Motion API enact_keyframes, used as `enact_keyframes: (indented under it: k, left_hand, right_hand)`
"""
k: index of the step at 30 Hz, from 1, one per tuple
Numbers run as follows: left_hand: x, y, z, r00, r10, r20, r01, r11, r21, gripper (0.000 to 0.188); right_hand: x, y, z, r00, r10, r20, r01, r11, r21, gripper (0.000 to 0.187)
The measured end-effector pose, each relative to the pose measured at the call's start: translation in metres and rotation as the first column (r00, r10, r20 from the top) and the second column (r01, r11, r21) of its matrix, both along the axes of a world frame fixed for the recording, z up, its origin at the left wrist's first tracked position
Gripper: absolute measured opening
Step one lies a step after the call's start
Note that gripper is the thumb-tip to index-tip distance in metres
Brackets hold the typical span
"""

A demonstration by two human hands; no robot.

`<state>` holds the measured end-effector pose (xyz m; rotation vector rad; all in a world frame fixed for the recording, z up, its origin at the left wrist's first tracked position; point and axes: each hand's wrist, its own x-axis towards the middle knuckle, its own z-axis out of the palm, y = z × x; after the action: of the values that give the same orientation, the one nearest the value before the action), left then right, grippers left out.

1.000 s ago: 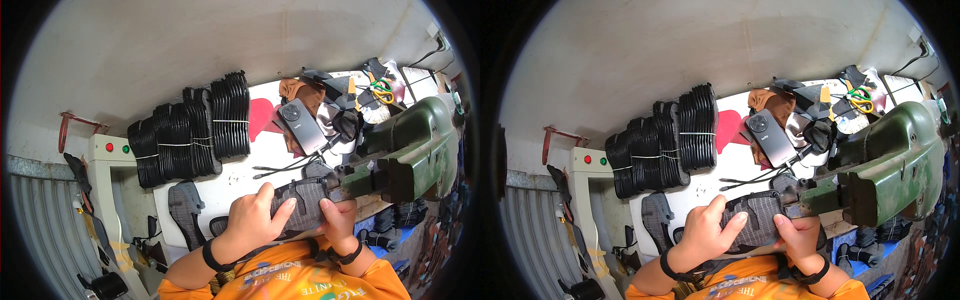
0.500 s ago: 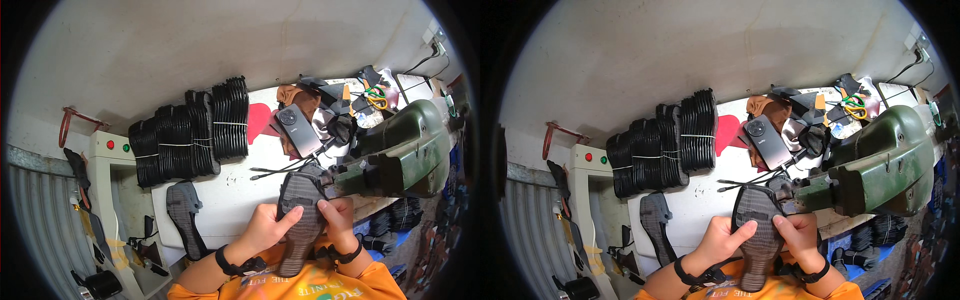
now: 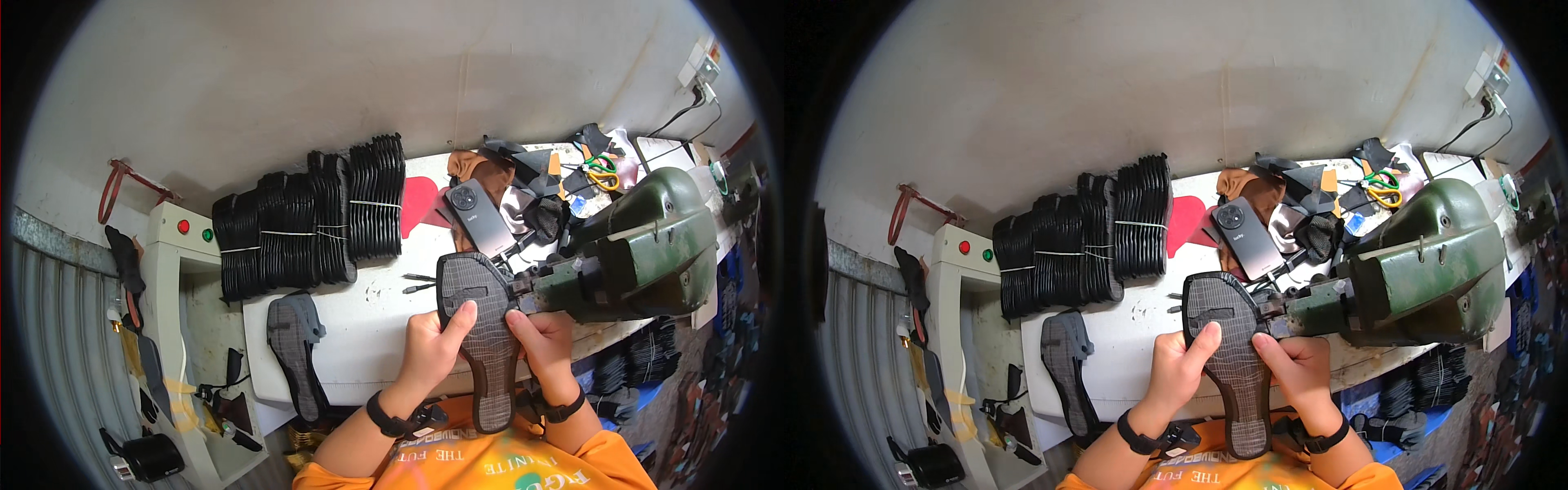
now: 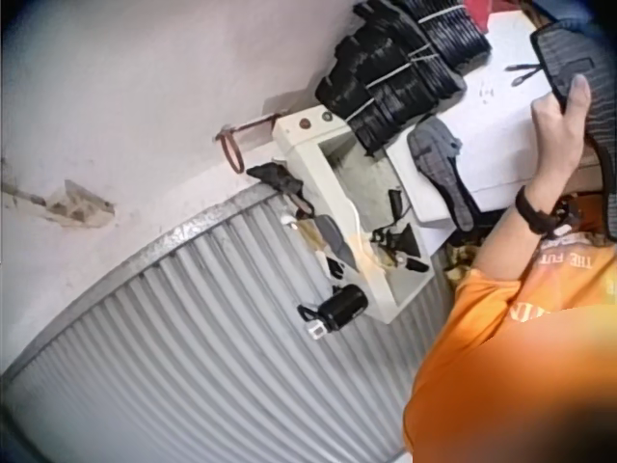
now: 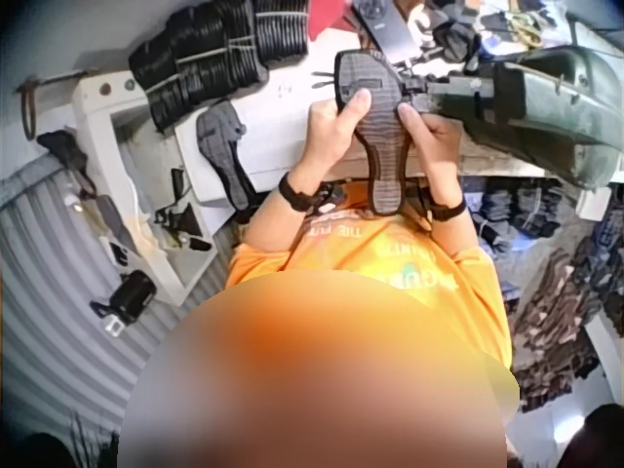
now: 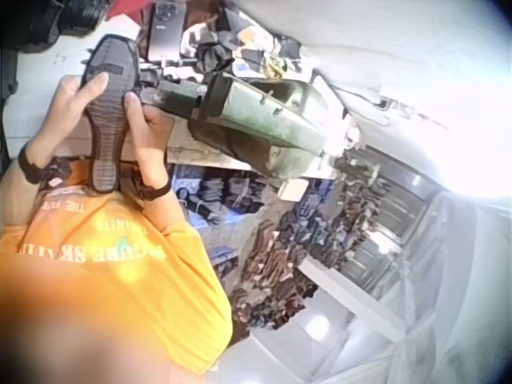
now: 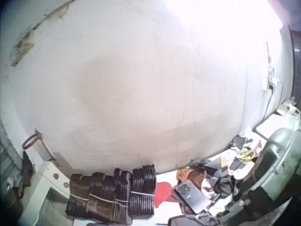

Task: Sewing and assembling shoe soles using a specialized industrial sewing machine.

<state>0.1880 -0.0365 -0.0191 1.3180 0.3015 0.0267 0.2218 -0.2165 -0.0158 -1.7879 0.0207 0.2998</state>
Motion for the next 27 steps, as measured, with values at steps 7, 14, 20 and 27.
enact_keyframes:
  k: [7,14,20,27]
  left_hand:
    - [-0.017,-0.008,-0.012,0.995,0.094,-0.018,-0.094,0.995,0.02,0.04]
    - [-0.093,-0.026,0.0,0.948,0.301,0.103,-0.303,0.953,0.003,0.037]
    - [-0.101,0.0,0.009,0.73,0.206,0.651,-0.593,0.664,0.455,0.047]
    - [-0.112,0.018,0.034,0.835,0.043,0.548,-0.2,0.952,0.231,0.035]
  right_hand:
    - [-0.002,-0.008,0.004,0.998,0.053,-0.045,-0.057,0.995,-0.082,0.047]
    - [-0.082,-0.018,0.012,0.808,0.589,-0.022,-0.582,0.803,0.125,0.082]
    - [-0.079,-0.034,0.01,0.29,0.89,-0.351,-0.527,0.454,0.718,0.088]
    - [-0.101,-0.042,-0.011,0.071,0.961,-0.266,-0.236,0.275,0.932,0.098]
